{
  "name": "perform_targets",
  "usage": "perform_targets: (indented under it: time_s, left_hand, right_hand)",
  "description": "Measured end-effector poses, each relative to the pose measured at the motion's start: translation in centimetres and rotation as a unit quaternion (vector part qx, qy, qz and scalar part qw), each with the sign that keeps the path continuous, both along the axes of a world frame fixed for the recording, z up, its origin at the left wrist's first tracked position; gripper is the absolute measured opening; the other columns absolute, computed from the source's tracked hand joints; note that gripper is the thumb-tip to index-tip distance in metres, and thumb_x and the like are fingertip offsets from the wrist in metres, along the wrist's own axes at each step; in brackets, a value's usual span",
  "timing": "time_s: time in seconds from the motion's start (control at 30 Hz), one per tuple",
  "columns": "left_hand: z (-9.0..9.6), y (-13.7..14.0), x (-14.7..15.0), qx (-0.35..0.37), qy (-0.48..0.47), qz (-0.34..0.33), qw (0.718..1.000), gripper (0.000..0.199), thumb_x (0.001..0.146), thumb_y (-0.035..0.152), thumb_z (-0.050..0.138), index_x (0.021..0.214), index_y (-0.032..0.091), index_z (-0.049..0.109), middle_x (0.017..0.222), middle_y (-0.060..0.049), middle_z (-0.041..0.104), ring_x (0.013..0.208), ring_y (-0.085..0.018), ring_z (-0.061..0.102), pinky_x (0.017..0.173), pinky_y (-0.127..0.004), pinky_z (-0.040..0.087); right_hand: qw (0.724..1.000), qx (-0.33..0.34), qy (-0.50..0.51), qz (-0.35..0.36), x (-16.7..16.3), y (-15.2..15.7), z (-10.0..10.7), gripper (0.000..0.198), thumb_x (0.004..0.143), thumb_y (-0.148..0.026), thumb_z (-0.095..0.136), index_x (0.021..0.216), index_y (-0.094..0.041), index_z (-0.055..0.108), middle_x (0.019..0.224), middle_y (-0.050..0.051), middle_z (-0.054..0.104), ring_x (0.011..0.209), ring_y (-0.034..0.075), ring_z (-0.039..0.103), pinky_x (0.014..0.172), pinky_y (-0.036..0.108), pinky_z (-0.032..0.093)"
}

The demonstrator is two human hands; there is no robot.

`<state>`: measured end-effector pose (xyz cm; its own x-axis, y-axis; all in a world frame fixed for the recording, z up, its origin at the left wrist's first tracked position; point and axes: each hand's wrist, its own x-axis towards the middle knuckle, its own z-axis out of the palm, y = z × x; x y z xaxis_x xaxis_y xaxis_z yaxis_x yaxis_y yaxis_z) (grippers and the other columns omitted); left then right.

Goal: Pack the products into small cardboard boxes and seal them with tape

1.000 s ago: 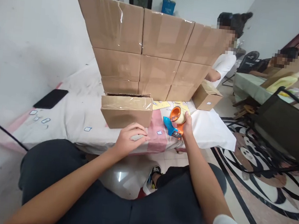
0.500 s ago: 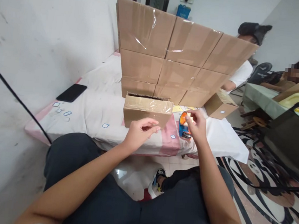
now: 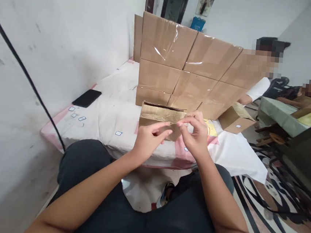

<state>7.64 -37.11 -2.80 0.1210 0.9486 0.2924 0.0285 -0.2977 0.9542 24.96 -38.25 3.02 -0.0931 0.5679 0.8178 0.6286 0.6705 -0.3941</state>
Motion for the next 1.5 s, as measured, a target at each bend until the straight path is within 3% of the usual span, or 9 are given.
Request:
perform_targets:
  time_s: [0.13,0.23,0.3,0.4,0.53,0.83,1.07,1.27,1.5]
  left_hand:
    - [-0.4,2.5,-2.2,0.032,0.09,0.07,0.993,0.022,0.087,0.041,0.069,0.1,0.024,0.074,0.052,0.005,0.061,0.057,-0.018,0.066,0.065,-0.031,0.051]
    - [-0.9,5.1,-3.9,0.186,0.209,0.158,0.947,0.021,0.09,0.034,0.067,0.107,0.025,0.073,0.098,-0.004,0.078,0.097,-0.024,0.07,0.088,-0.038,0.051]
    - [-1.1,6.6,-4.6,0.281,0.288,0.161,0.901,0.035,0.091,0.037,0.066,0.124,0.026,0.068,0.135,-0.007,0.069,0.126,-0.029,0.059,0.104,-0.044,0.043]
    - [-1.4,7.8,-4.7,0.325,0.386,0.109,0.857,0.055,0.095,0.045,0.06,0.146,0.027,0.052,0.159,-0.009,0.047,0.147,-0.033,0.038,0.114,-0.053,0.029]
    - [-2.1,7.9,-4.0,0.302,0.403,0.112,0.857,0.054,0.099,0.045,0.051,0.149,0.026,0.048,0.16,-0.012,0.044,0.15,-0.035,0.033,0.113,-0.058,0.025]
    - [-2.3,7.7,-3.8,0.293,0.384,0.107,0.869,0.035,0.095,0.044,0.056,0.125,0.029,0.067,0.129,-0.008,0.068,0.126,-0.03,0.053,0.112,-0.058,0.023]
    - [-2.3,7.6,-3.8,0.297,0.392,0.104,0.865,0.035,0.095,0.043,0.056,0.126,0.028,0.065,0.129,-0.008,0.068,0.125,-0.031,0.053,0.11,-0.058,0.024]
    - [-2.4,7.1,-3.4,0.315,0.414,0.116,0.846,0.044,0.095,0.04,0.056,0.138,0.031,0.058,0.141,-0.013,0.06,0.134,-0.034,0.046,0.11,-0.061,0.021]
    - [-3.2,6.7,-2.6,0.345,0.414,0.086,0.838,0.035,0.097,0.029,0.051,0.128,0.032,0.066,0.145,-0.009,0.058,0.136,-0.033,0.045,0.11,-0.06,0.024]
  right_hand:
    - [0.998,0.002,0.055,-0.009,0.4,0.7,2.1,0.02,0.098,-0.037,0.06,0.083,-0.025,0.059,0.086,0.002,0.055,0.083,0.019,0.053,0.077,0.037,0.044]
    - [0.997,-0.063,0.039,0.016,0.9,1.4,2.8,0.021,0.098,-0.042,0.06,0.086,-0.025,0.059,0.092,0.002,0.059,0.089,0.019,0.056,0.08,0.036,0.045]
    - [0.992,-0.113,0.038,0.032,1.1,2.1,2.6,0.022,0.096,-0.045,0.063,0.088,-0.025,0.06,0.096,0.002,0.063,0.094,0.02,0.058,0.083,0.035,0.045]
    - [0.981,-0.177,0.059,0.05,1.3,3.4,1.8,0.027,0.091,-0.05,0.068,0.09,-0.025,0.059,0.104,0.003,0.066,0.101,0.021,0.061,0.085,0.035,0.046]
    - [0.972,-0.215,0.068,0.062,1.4,5.1,1.1,0.033,0.087,-0.056,0.068,0.09,-0.025,0.059,0.113,0.005,0.066,0.103,0.023,0.062,0.085,0.036,0.048]
    - [0.949,-0.29,0.051,0.11,0.9,9.4,0.6,0.03,0.084,-0.05,0.069,0.079,-0.022,0.06,0.12,0.006,0.065,0.117,0.025,0.058,0.101,0.04,0.043]
    - [0.936,-0.346,0.01,0.065,1.6,13.9,-2.3,0.026,0.077,-0.045,0.071,0.076,-0.021,0.062,0.119,0.008,0.065,0.112,0.025,0.06,0.107,0.043,0.042]
    - [0.944,-0.328,-0.031,0.038,1.2,14.3,-2.0,0.018,0.079,-0.039,0.069,0.075,-0.021,0.063,0.111,0.007,0.068,0.11,0.024,0.061,0.109,0.045,0.041]
    - [0.94,-0.331,-0.071,-0.038,0.8,14.4,-2.5,0.018,0.083,-0.036,0.065,0.072,-0.022,0.063,0.102,0.007,0.068,0.105,0.026,0.06,0.103,0.047,0.043]
